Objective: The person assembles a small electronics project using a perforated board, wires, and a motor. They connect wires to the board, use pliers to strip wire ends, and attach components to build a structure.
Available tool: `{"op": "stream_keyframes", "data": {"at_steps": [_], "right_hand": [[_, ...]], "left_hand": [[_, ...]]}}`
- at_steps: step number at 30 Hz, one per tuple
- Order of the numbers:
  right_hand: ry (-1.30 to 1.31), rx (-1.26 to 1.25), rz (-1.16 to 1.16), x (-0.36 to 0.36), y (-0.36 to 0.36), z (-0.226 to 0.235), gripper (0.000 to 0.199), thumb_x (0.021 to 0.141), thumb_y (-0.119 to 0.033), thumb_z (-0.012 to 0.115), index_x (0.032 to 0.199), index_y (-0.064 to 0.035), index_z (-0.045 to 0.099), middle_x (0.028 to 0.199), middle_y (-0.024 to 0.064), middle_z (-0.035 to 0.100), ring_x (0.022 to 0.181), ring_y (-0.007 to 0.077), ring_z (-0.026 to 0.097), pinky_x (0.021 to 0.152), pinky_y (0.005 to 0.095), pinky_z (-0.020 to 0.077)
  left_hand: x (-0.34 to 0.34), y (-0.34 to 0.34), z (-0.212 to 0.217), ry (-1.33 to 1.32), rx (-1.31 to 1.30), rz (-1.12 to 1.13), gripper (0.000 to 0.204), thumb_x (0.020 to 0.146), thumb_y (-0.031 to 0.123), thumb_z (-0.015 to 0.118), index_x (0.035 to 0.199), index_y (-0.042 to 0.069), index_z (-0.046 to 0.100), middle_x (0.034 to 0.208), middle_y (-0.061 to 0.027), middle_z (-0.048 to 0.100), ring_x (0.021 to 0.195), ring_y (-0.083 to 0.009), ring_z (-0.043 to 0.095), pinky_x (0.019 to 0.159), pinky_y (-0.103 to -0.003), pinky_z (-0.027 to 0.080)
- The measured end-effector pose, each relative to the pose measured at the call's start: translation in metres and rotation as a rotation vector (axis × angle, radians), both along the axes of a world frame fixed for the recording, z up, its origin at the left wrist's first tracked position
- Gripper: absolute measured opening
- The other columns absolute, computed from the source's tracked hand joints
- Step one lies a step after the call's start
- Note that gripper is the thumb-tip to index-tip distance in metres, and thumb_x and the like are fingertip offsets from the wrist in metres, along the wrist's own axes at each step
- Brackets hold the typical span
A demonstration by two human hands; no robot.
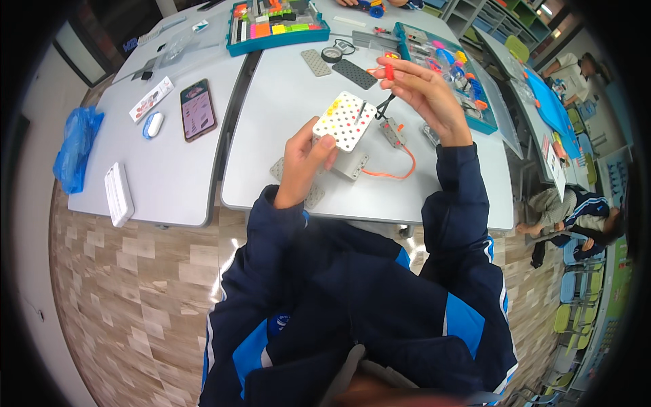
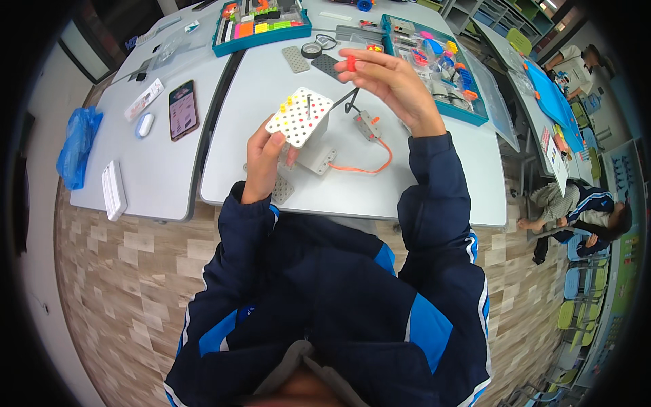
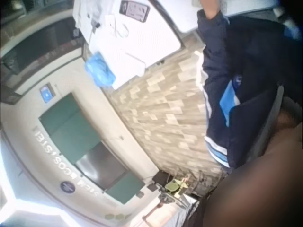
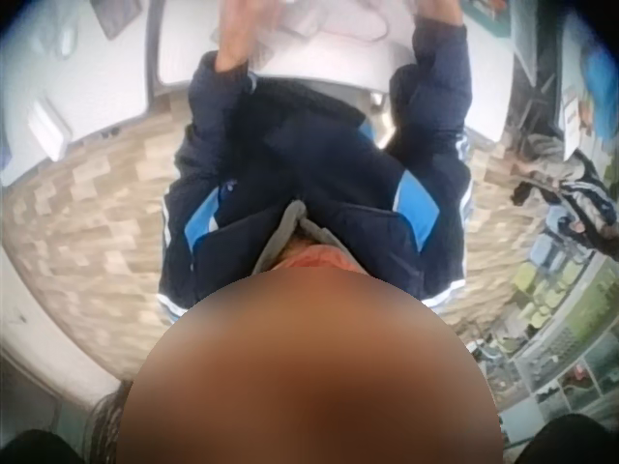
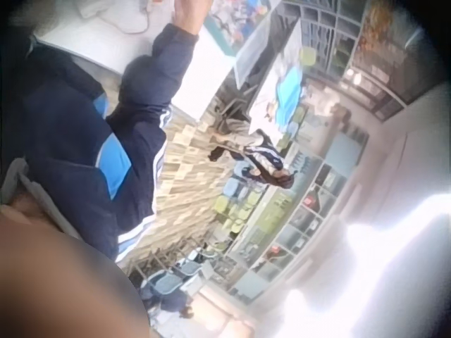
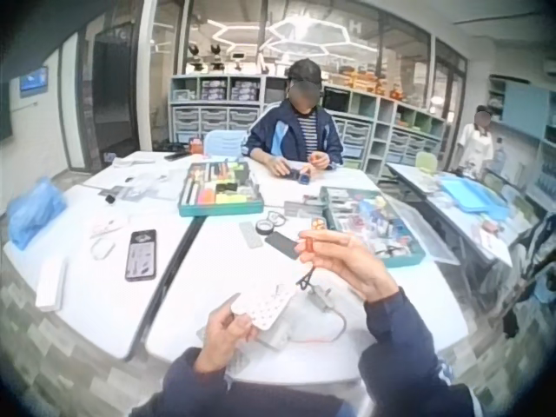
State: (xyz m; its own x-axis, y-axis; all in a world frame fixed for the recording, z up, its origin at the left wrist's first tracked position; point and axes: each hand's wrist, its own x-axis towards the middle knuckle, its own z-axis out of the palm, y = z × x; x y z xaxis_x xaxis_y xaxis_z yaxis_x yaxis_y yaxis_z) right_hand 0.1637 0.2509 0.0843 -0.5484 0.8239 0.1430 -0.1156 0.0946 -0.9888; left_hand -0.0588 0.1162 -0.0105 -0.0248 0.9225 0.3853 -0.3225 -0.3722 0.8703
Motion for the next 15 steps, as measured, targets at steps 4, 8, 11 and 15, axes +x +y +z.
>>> {"op": "stream_keyframes", "data": {"at_steps": [4, 8, 11, 15], "right_hand": [[-0.14, 0.099, -0.191, 0.02, 0.031, -0.021, 0.039, 0.1, -0.013, 0.064, 0.134, 0.0061, 0.062, 0.114, 0.0186, 0.074, 0.102, 0.0188, 0.074, 0.089, 0.0228, 0.0581], [-0.447, 0.167, -0.174, 0.015, 0.042, -0.063, 0.031, 0.094, -0.005, 0.067, 0.122, 0.0056, 0.069, 0.096, 0.0147, 0.076, 0.076, 0.0145, 0.074, 0.071, 0.025, 0.0589], [-0.608, 0.258, -0.248, 0.003, 0.043, -0.088, 0.026, 0.092, -0.005, 0.067, 0.116, 0.0041, 0.071, 0.087, 0.0121, 0.076, 0.067, 0.0129, 0.072, 0.062, 0.0264, 0.0575], [-0.626, 0.318, -0.337, -0.001, 0.044, -0.097, 0.021, 0.093, -0.009, 0.069, 0.111, 0.0015, 0.073, 0.078, 0.0082, 0.075, 0.065, 0.0111, 0.071, 0.058, 0.0258, 0.0552]], "left_hand": [[0.001, -0.004, -0.002, -0.02, 0.007, 0.058, 0.04, 0.101, 0.037, 0.063, 0.111, -0.001, 0.063, 0.078, -0.001, 0.057, 0.065, -0.0069, 0.048, 0.061, -0.024, 0.037], [0.001, -0.005, -0.003, 0.009, -0.004, 0.116, 0.044, 0.101, 0.041, 0.063, 0.111, -0.002, 0.064, 0.083, -0.0018, 0.06, 0.066, -0.0075, 0.05, 0.063, -0.024, 0.039], [0.002, -0.004, -0.004, 0.048, 0.044, 0.18, 0.045, 0.101, 0.042, 0.063, 0.11, -0.002, 0.064, 0.085, -0.0025, 0.061, 0.069, -0.008, 0.052, 0.064, -0.024, 0.041], [0.003, -0.005, -0.005, 0.085, 0.083, 0.229, 0.045, 0.102, 0.043, 0.062, 0.108, -0.002, 0.065, 0.086, -0.0029, 0.063, 0.073, -0.0091, 0.056, 0.066, -0.025, 0.043]]}}
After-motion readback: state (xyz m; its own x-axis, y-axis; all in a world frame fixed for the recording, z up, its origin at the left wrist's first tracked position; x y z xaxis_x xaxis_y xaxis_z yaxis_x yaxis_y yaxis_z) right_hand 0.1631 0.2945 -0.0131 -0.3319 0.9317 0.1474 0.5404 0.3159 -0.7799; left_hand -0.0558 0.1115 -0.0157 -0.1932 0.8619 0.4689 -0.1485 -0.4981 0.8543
